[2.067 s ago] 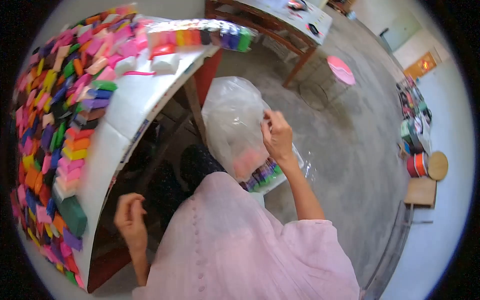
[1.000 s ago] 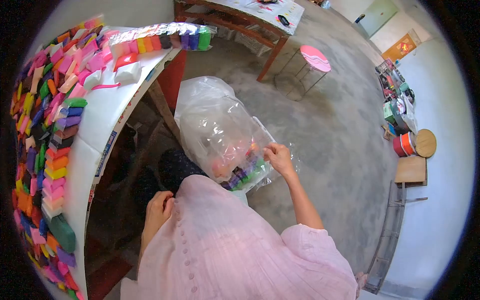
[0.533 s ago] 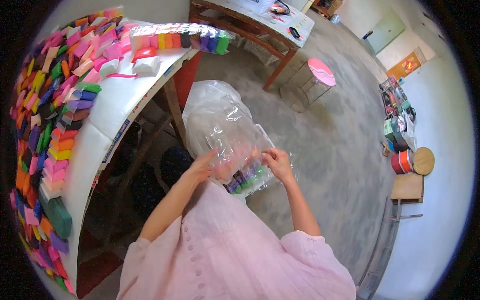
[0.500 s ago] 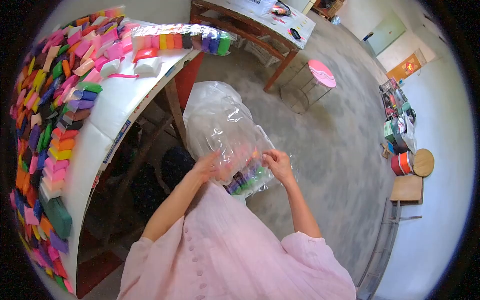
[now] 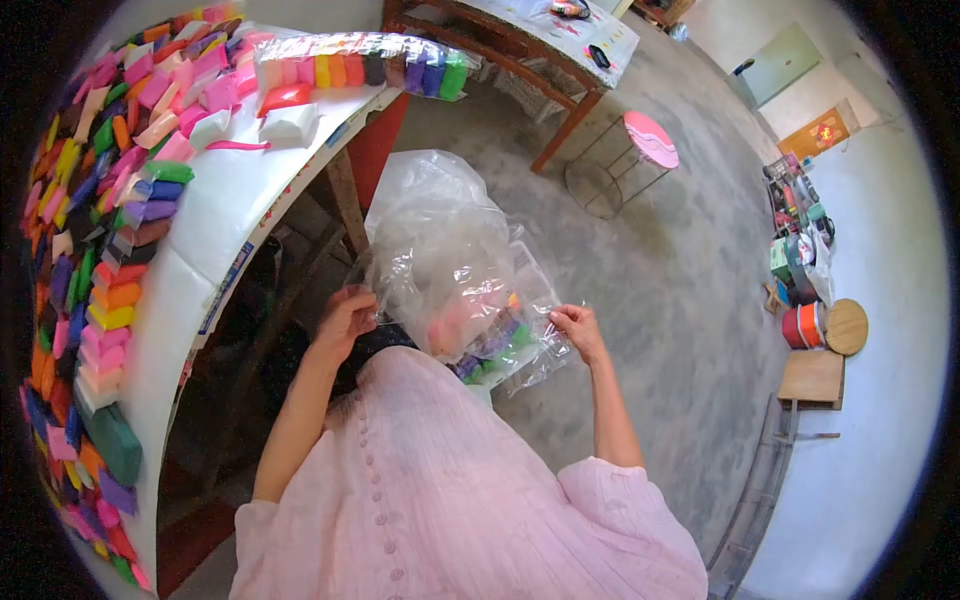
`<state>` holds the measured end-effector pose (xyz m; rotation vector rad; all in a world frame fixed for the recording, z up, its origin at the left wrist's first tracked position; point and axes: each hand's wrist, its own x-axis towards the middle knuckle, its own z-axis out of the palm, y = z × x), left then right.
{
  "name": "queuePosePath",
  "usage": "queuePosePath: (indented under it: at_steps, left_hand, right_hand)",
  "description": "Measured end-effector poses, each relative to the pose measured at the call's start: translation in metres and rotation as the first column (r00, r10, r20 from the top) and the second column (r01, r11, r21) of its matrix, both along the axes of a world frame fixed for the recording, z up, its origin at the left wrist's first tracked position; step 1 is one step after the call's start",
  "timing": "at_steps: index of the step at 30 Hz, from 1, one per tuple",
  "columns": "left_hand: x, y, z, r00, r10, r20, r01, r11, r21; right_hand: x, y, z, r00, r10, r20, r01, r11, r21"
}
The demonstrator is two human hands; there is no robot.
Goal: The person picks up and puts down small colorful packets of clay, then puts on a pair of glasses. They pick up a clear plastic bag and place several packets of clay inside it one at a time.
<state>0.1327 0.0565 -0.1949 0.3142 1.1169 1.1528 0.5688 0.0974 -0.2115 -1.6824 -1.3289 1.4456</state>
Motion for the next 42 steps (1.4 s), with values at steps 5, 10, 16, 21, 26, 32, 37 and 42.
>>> queuePosePath:
  at_steps: [5, 10, 16, 21, 26, 32, 37, 42]
  left_hand:
    - [-0.018, -0.035, 0.011, 0.987, -0.050, 0.154, 0.028, 0.990, 0.139]
    - [-0.010, -0.075, 0.035, 0.981, -0.009, 0.195, -0.016, 0.992, 0.127]
    - [0.000, -0.099, 0.038, 0.997, -0.025, -0.070, 0.039, 0.976, 0.213]
    - [0.009, -0.113, 0.055, 0.967, 0.064, -0.248, 0.020, 0.947, 0.321]
    - [0.008, -0.122, 0.068, 0.822, 0.140, -0.552, 0.099, 0.919, 0.381]
    - [-0.001, -0.125, 0.080, 0.320, 0.419, -0.850, 0.383, 0.763, 0.521]
    - [0.003, -0.129, 0.094, -0.295, 0.671, -0.680, 0.605, 0.682, 0.411]
    - [0.002, -0.136, 0.105, -0.484, 0.694, -0.533, 0.568, 0.712, 0.412]
  right_hand:
    - [-0.015, 0.003, -0.055, 0.992, -0.114, 0.052, 0.115, 0.993, -0.007]
    - [-0.069, 0.013, -0.142, 0.991, -0.126, 0.045, 0.129, 0.990, -0.062]
    - [-0.087, 0.029, -0.263, 0.824, 0.068, 0.562, -0.055, 0.998, -0.039]
    - [-0.095, 0.007, -0.233, 0.821, 0.142, 0.553, -0.142, 0.989, -0.043]
    - [-0.097, 0.007, -0.191, 0.743, 0.042, 0.667, -0.166, 0.978, 0.123]
    - [-0.164, 0.019, 0.023, 0.972, 0.060, -0.228, -0.054, 0.998, 0.032]
    - [-0.207, -0.004, 0.161, 0.827, 0.190, -0.529, -0.047, 0.961, 0.271]
    - [-0.228, -0.027, 0.211, 0.886, 0.258, -0.385, -0.088, 0.910, 0.405]
